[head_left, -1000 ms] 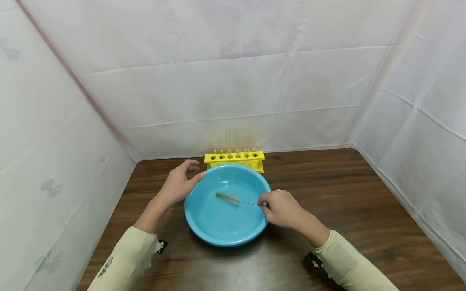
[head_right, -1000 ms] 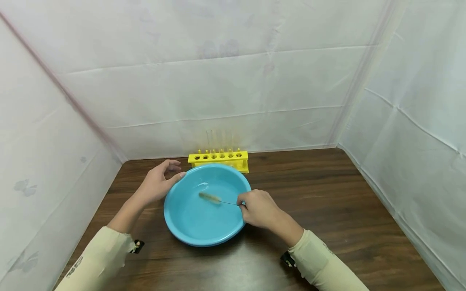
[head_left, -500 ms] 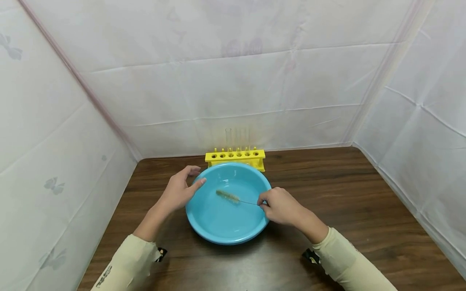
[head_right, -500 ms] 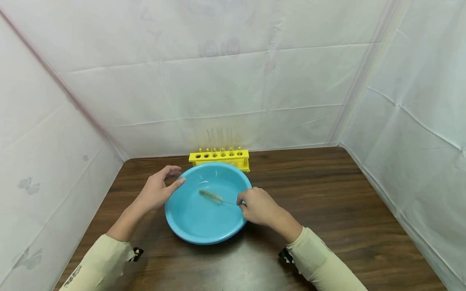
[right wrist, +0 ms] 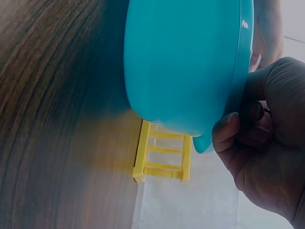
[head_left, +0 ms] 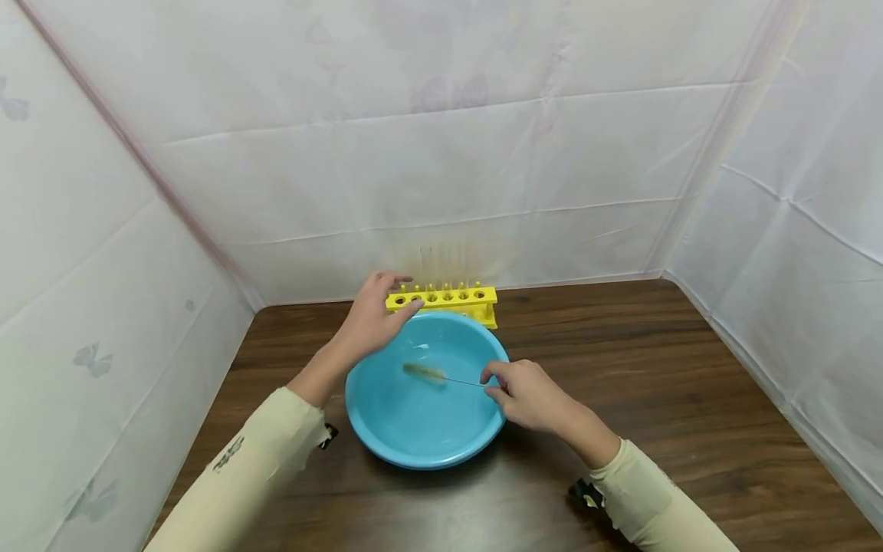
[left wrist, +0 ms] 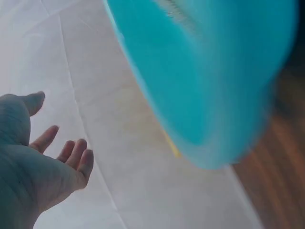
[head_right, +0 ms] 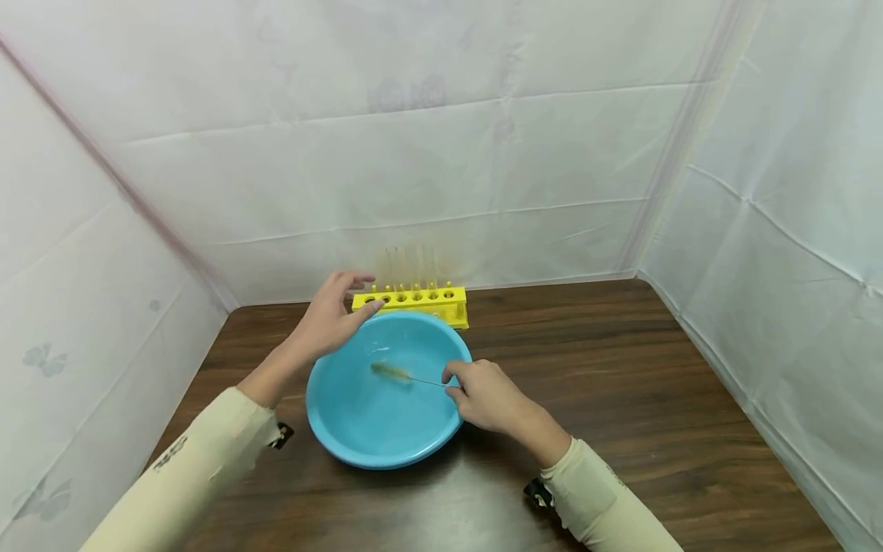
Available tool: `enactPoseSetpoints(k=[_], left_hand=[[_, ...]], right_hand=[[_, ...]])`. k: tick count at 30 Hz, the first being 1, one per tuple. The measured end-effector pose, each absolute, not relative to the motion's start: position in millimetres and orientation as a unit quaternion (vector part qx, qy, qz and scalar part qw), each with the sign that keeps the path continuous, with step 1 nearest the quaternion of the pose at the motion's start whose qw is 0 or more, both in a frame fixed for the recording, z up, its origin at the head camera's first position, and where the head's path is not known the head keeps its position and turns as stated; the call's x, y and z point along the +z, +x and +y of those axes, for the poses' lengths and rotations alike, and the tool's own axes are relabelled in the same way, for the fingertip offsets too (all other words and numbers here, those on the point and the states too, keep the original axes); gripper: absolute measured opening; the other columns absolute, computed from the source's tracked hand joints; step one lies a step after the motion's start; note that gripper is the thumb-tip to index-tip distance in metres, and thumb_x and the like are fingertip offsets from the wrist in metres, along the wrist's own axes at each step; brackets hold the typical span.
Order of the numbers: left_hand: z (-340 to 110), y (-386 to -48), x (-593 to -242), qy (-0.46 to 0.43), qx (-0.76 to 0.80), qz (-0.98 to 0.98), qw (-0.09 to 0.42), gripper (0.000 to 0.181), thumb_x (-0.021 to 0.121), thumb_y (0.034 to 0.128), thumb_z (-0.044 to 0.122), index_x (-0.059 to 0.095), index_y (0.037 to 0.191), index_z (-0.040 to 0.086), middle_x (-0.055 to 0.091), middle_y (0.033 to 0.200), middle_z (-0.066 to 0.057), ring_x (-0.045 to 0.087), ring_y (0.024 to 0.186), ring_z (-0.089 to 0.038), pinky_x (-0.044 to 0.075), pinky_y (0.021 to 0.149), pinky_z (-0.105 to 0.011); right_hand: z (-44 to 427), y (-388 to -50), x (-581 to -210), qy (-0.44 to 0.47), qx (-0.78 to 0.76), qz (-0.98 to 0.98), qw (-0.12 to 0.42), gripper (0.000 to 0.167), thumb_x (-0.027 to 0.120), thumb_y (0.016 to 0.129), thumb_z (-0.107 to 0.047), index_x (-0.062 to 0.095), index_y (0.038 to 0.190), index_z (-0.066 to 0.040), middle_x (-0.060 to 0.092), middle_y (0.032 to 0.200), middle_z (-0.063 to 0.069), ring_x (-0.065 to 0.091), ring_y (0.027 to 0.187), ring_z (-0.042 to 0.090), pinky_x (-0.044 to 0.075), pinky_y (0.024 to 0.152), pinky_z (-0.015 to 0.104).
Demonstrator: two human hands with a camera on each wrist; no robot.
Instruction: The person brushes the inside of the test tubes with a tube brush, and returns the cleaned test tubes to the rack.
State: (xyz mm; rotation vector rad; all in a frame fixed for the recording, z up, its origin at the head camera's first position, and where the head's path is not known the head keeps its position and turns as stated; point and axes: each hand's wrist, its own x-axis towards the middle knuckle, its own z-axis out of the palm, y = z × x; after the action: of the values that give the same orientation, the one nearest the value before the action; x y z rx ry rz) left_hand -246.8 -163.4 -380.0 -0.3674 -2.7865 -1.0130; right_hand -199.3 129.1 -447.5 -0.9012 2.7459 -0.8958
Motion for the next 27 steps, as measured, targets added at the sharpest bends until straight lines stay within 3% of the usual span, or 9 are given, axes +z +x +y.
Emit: enactPoseSetpoints(k=[7, 14, 20, 27], left_hand=[[-139, -301, -366, -0.13, -0.301, -0.938, 0.114, 0.052, 0.069, 0.1061, 0.034, 0.057, 0.151, 0.009, 0.038, 0.173, -0.01, 0.033, 0.159, -0.038, 0.033, 0.127, -0.063], [-127, -338, -368, -0.132, -0.287, -0.943, 0.101, 0.057, 0.071, 0.1044, 0.038, 0.057, 0.153, 0.012, 0.027, 0.179, -0.005, 0.021, 0.163, -0.038, 0.015, 0.131, -0.066], [-123, -347, -372, -0.129, -0.276, -0.949, 0.084, 0.042, 0.072, 0.1031, 0.04, 0.071, 0.135, 0.013, 0.032, 0.177, -0.003, 0.023, 0.162, -0.036, 0.013, 0.13, -0.069], [-119, -350, -374, -0.13, -0.276, -0.949, 0.084, 0.028, 0.071, 0.1045, 0.037, 0.076, 0.119, 0.014, 0.045, 0.168, -0.006, 0.029, 0.159, -0.035, 0.018, 0.127, -0.067]], right_hand=[[128, -200, -450, -0.302, -0.284, 0.909, 0.036, 0.01, 0.07, 0.103, -0.014, 0.075, 0.109, -0.009, 0.056, 0.066, -0.008, 0.05, 0.059, 0.006, 0.045, 0.057, 0.022], [131, -197, -454, -0.297, -0.293, 0.908, 0.029, 0.009, 0.071, 0.103, -0.015, 0.076, 0.109, -0.01, 0.051, 0.061, -0.009, 0.045, 0.054, 0.004, 0.042, 0.053, 0.021], [130, -196, -454, -0.3, -0.299, 0.905, 0.029, 0.01, 0.07, 0.103, -0.015, 0.076, 0.11, -0.009, 0.052, 0.061, -0.008, 0.046, 0.053, 0.003, 0.042, 0.052, 0.021], [130, -193, -454, -0.296, -0.3, 0.907, 0.027, 0.009, 0.07, 0.103, -0.016, 0.076, 0.109, -0.011, 0.05, 0.059, -0.009, 0.044, 0.052, 0.003, 0.041, 0.051, 0.021]])
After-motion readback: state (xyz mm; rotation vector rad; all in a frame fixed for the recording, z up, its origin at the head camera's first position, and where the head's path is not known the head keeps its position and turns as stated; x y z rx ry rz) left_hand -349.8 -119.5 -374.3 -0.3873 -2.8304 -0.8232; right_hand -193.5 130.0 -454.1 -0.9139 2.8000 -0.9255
